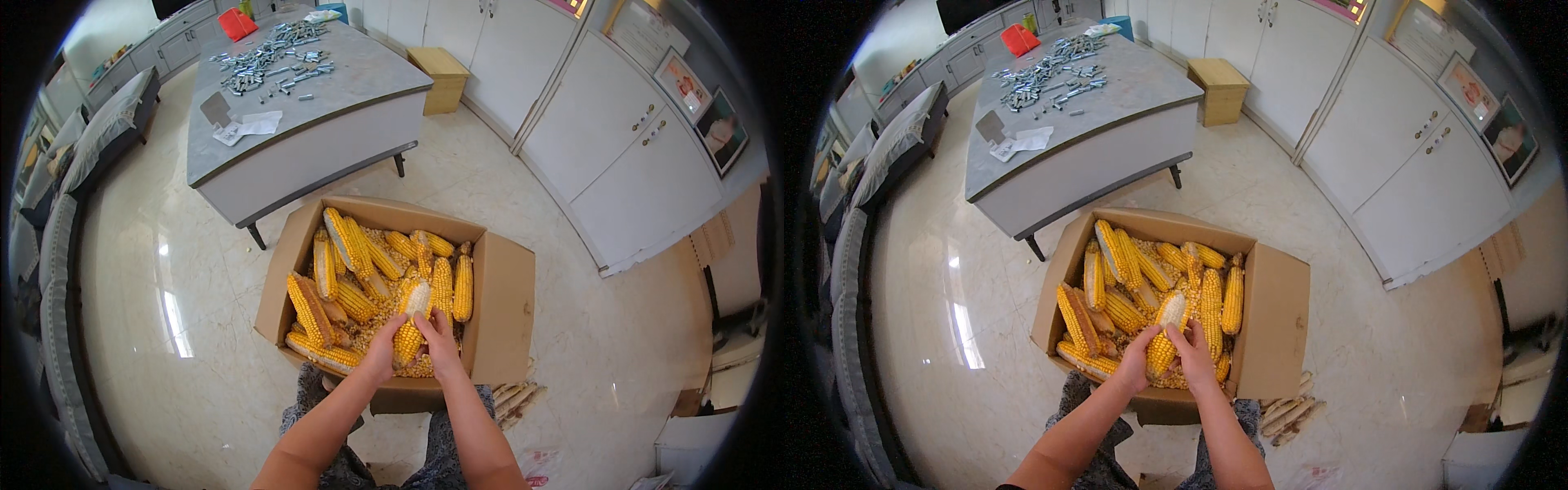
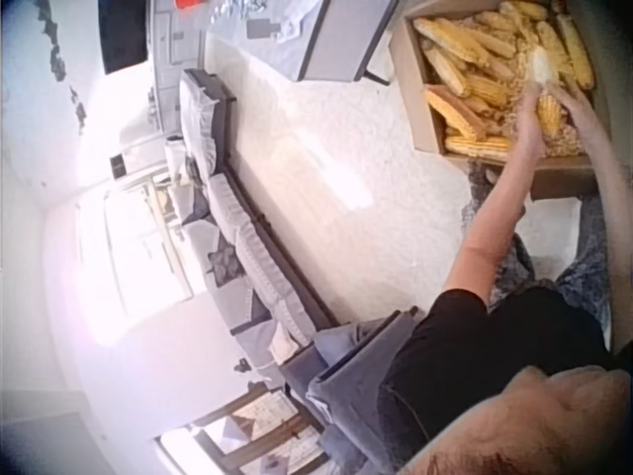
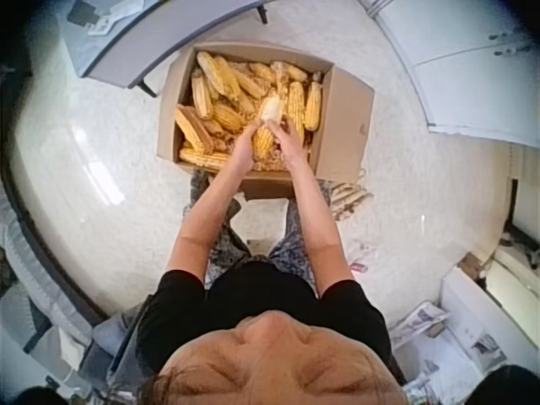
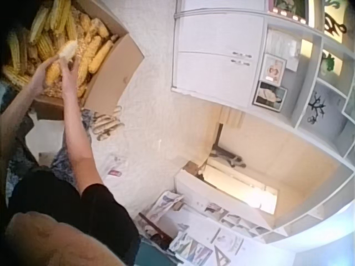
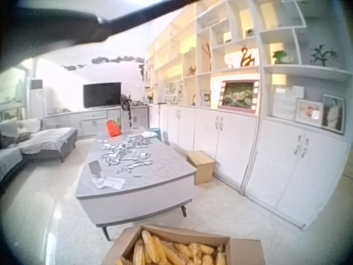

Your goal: The person sits on the floor and shucks corn cobs by hand, removing kernels into a cardboard box. They handle multiple cobs one at a time, rotating them to strip the kernels off the cob.

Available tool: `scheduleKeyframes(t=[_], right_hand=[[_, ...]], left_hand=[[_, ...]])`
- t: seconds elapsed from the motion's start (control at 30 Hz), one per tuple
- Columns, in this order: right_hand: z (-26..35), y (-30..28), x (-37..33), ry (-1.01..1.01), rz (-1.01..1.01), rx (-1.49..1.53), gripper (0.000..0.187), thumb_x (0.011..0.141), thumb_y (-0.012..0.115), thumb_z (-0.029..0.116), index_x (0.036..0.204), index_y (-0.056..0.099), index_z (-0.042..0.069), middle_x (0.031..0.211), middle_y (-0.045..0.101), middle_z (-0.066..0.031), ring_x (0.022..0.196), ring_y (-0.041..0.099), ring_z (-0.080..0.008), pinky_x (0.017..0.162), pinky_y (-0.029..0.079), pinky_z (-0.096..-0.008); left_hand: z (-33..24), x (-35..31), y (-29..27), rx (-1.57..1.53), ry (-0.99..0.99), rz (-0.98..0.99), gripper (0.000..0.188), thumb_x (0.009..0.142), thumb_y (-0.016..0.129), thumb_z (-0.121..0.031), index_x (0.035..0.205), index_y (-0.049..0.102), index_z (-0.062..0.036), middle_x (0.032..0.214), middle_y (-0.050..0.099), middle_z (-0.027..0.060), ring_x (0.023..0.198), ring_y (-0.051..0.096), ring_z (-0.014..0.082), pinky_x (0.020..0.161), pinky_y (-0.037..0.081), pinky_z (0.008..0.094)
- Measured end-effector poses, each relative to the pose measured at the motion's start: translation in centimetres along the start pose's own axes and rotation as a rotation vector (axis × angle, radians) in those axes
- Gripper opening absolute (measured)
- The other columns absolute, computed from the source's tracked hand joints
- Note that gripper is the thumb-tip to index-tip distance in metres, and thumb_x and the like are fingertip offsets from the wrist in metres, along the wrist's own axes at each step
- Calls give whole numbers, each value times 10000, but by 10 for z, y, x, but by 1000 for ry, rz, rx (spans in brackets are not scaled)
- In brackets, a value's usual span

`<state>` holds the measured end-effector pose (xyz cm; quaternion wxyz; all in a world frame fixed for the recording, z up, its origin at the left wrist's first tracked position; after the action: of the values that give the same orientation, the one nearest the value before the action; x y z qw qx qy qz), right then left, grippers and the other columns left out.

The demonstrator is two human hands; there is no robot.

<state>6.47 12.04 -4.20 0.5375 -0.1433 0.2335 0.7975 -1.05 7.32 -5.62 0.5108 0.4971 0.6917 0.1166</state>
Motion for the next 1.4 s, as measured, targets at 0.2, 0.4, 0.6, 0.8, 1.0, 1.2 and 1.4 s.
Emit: scheduleKeyframes(t=[0.2, 0.4, 0.6, 0.8, 1.0, 1.2, 1.4], right_hand=[[-1, -1, -1, 137, -10, 62, 516, 852, 560, 352, 1220, 403, 27, 945, 547, -40, 748, 555, -78, 455, 443, -195], [7, 7, -4, 46, 129, 52, 517, 836, 594, 314, 1229, 401, 39, 982, 548, -45, 880, 540, -109, 557, 467, -220], [-1, 1, -2, 40, -8, -35, 426, 857, 552, 358, 1146, 465, 58, 917, 568, -20, 688, 545, -69, 476, 446, -187], [-11, -5, 3, 142, -26, 94, 420, 861, 519, 421, 1070, 501, 58, 727, 449, 14, 640, 508, -62, 420, 411, -213], [-5, -8, 5, 107, 48, 36, 396, 855, 535, 412, 1034, 525, 59, 792, 505, -2, 705, 501, -84, 580, 437, -238], [5, -18, 7, -4, -107, 41, 410, 880, 526, 396, 1018, 502, 11, 947, 546, -50, 838, 500, -122, 753, 402, -269], [8, -30, 10, -150, -188, -78, 391, 869, 576, 327, 992, 488, -34, 937, 524, -70, 842, 476, -132, 718, 394, -263]], left_hand=[[-2, -8, 10, -116, -93, 63, 333, 902, 382, -364, 996, 541, -87, 803, 598, 57, 537, 524, 187, 386, 382, 282], [-6, -6, 9, -160, -84, 116, 340, 904, 378, -363, 1006, 537, -81, 808, 597, 64, 533, 522, 200, 387, 389, 292], [1, -1, 3, 11, -28, 48, 340, 908, 379, -362, 1001, 530, -72, 807, 595, 79, 534, 535, 202, 401, 405, 293], [1, -5, 10, -200, -139, 118, 368, 913, 355, -385, 998, 526, -70, 776, 592, 92, 523, 536, 215, 398, 408, 317], [3, -3, 11, -160, -184, 225, 400, 916, 329, -403, 1030, 520, -70, 792, 586, 112, 514, 532, 236, 414, 415, 330], [13, -3, 13, -26, -184, 91, 416, 913, 370, -422, 1077, 513, -67, 863, 596, 121, 657, 586, 241, 512, 473, 363], [-4, 0, 4, 412, 187, -32, 506, 879, 544, -310, 1242, 429, 23, 1167, 514, 122, 1076, 478, 179, 918, 365, 261]])
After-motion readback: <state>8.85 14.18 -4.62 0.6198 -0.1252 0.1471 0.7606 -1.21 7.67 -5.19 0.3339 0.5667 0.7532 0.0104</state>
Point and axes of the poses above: each hand's wrist, its own x-axis towards the middle knuckle, its own y-axis out of the palm, z = x × y, the point moved 8 cm from there along x, towards the middle knuckle
